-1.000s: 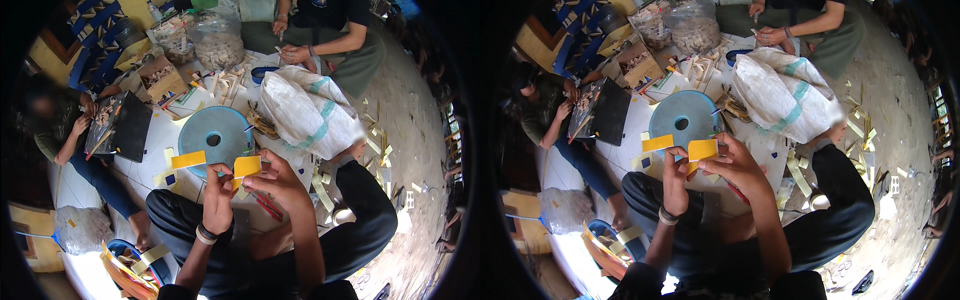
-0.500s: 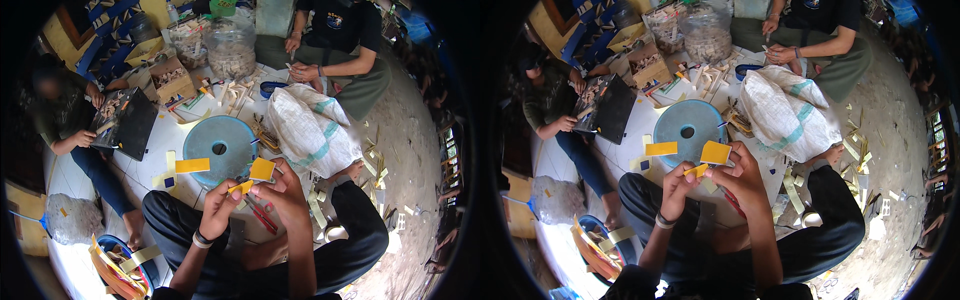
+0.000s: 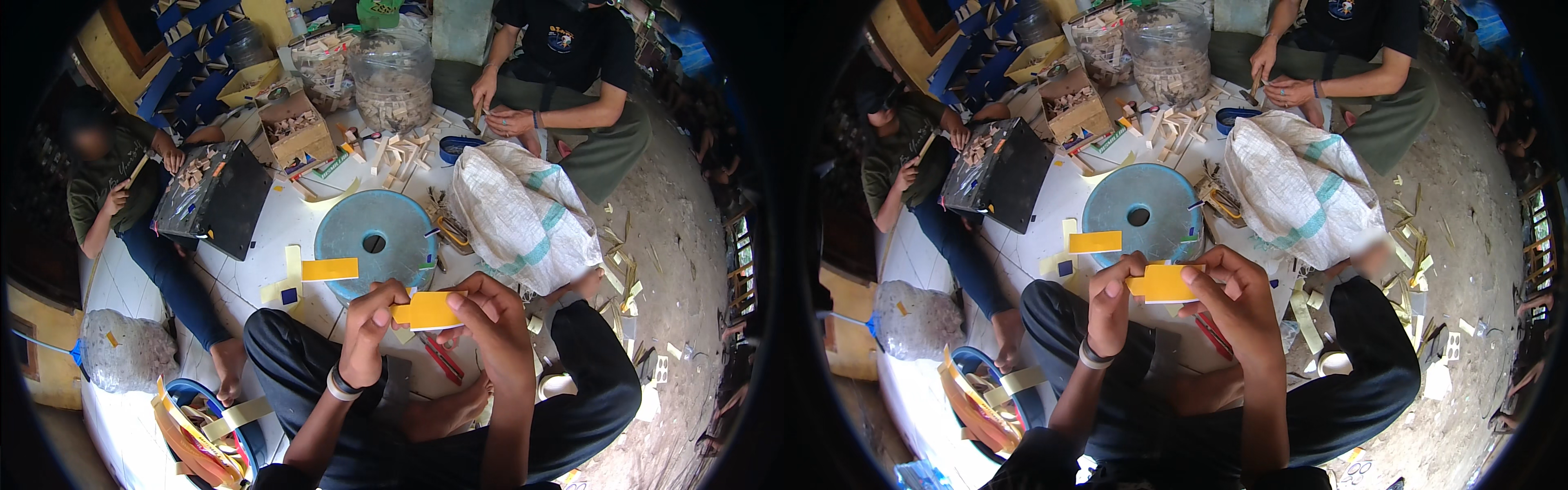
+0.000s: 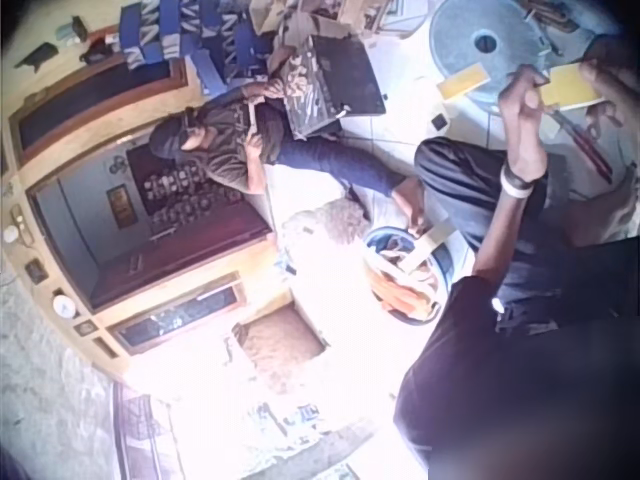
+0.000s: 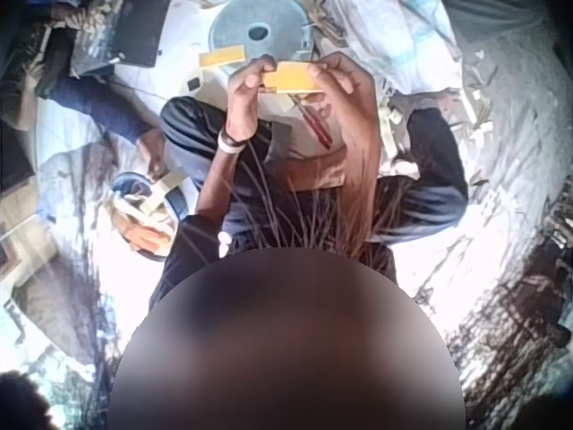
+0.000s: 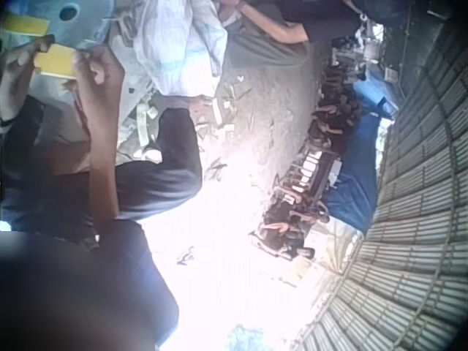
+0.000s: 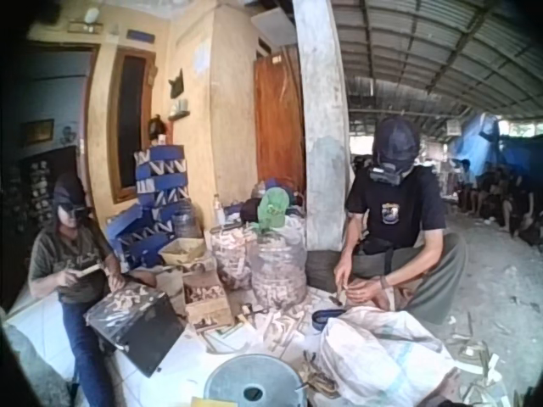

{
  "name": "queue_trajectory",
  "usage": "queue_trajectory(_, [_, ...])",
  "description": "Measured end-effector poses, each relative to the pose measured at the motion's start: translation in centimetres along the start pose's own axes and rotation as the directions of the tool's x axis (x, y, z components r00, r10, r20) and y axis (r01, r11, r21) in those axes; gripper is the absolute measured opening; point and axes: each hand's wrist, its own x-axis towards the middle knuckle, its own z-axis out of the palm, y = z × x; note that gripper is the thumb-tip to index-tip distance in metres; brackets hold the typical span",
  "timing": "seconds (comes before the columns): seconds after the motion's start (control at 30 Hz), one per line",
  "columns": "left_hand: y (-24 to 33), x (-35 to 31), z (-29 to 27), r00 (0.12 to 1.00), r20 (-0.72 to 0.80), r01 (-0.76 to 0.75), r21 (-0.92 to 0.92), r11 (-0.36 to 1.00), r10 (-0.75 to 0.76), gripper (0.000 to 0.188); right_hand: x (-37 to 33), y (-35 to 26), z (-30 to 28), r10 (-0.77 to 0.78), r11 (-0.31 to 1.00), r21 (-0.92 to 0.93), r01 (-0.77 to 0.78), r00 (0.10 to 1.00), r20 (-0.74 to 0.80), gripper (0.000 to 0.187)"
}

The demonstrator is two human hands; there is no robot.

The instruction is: The person sits on the floor and repeatedly cuts small pieces from a yellow adhesive tape roll using pink scissors. They fold and trim the tape pieces, placing some on a nearby blue stool and discarding scraps.

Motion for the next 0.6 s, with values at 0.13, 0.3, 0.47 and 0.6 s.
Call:
queue_trajectory(0.13, [0.05,0.12,0.36,0.999,-0.008,-0.032,0.044,0.999,0.033,0.055,-0.06,0.02,0.02,-0.032,0.999,-0.02,0.031,0.999,-0.006,0.012])
queue_trajectory(0.3, [-0.17,0.32,0.15,0.999,0.035,-0.033,0.033,0.999,0.032,0.051,-0.21,-0.27,-0.13,-0.014,1.0,0.014,0.013,1.0,0.015,0.013])
queue_trajectory(0.47, [-0.15,0.35,0.37,1.0,0.018,-0.009,0.065,0.998,0.008,0.049,-0.21,-0.39,-0.06,-0.03,0.999,-0.016,0.03,1.0,0.004,0.012])
queue_trajectory(0.6, [0.06,0.39,0.3,0.999,0.04,-0.031,0.055,0.998,0.029,0.039,-0.25,-0.34,-0.1,-0.029,1.0,0.002,0.029,1.0,0.012,0.012])
